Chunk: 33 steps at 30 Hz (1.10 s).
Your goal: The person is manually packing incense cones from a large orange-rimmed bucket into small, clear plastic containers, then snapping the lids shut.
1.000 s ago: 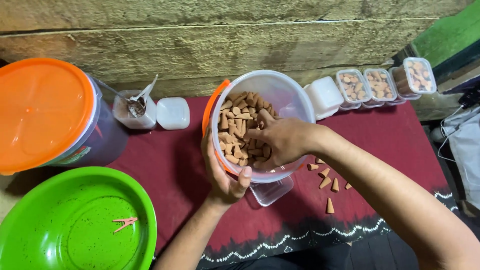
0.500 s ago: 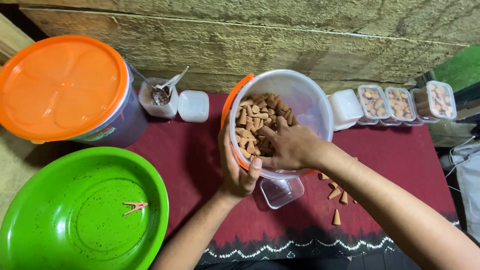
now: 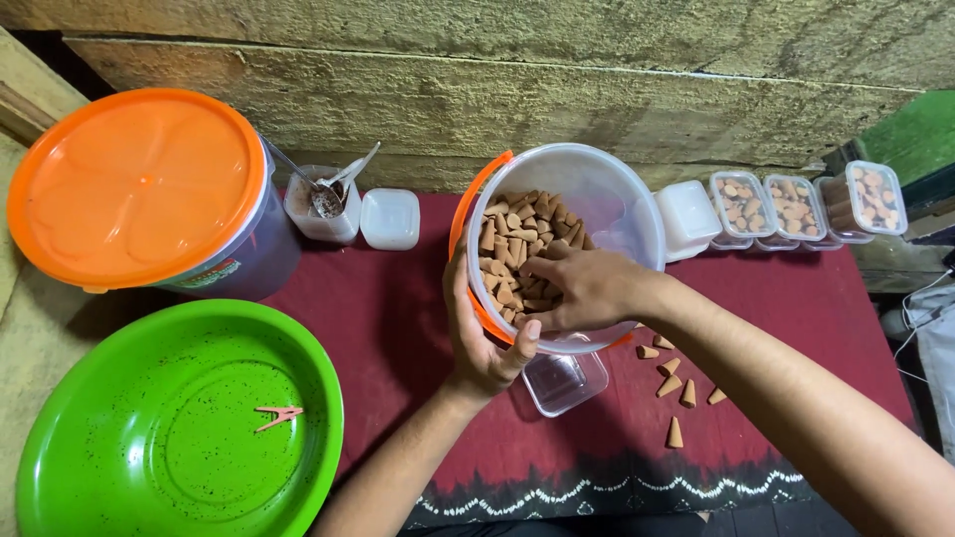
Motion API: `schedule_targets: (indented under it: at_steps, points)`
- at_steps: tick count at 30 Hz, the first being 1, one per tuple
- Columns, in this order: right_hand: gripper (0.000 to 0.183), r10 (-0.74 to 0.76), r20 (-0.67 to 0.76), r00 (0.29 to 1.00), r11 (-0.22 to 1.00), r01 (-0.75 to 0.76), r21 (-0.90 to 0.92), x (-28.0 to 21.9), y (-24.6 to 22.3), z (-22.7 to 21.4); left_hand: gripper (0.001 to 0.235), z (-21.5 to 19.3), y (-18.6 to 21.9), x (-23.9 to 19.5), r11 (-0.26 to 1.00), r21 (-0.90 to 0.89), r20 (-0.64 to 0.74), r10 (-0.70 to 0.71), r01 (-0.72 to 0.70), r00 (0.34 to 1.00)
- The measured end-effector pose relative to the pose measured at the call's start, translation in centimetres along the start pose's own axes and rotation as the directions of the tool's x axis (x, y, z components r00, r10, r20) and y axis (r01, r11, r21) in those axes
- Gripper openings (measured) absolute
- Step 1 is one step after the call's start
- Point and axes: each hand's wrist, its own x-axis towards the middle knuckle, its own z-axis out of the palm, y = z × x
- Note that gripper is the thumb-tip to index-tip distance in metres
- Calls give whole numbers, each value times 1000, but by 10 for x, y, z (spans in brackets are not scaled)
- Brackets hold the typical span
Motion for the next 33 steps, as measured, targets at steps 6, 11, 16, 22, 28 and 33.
schedule_targets:
  at_steps: [6,11,16,22,28,33]
  points:
    - [83,-50,67,996,976,34,216,-2,-1,-5,103,-4,-9,-7,1000,1,24,26,-26,999]
    - [80,-59,63,996,966,41,257,9,5,1,99,-2,-2,-3,999,-30,13,32,-32,999]
    - [91,-49,52,997,984,39,173,17,1,9,102,-2,-3,-4,999,-34,8,-1,1,1000]
    - [79,-56,44,997,992,50,118,14,-10,10,103,-3,-4,-6,999,-25,-10,-28,27,1000]
    - [74,-20,70,997,999,17,30,21,-8,19,105,-3,-5,-8,999,19,-10,-30,30,1000]
    - [75,-44,21,999,995,42,89,33,-1,26,101,0,0,-5,999,5,-18,-40,40,999]
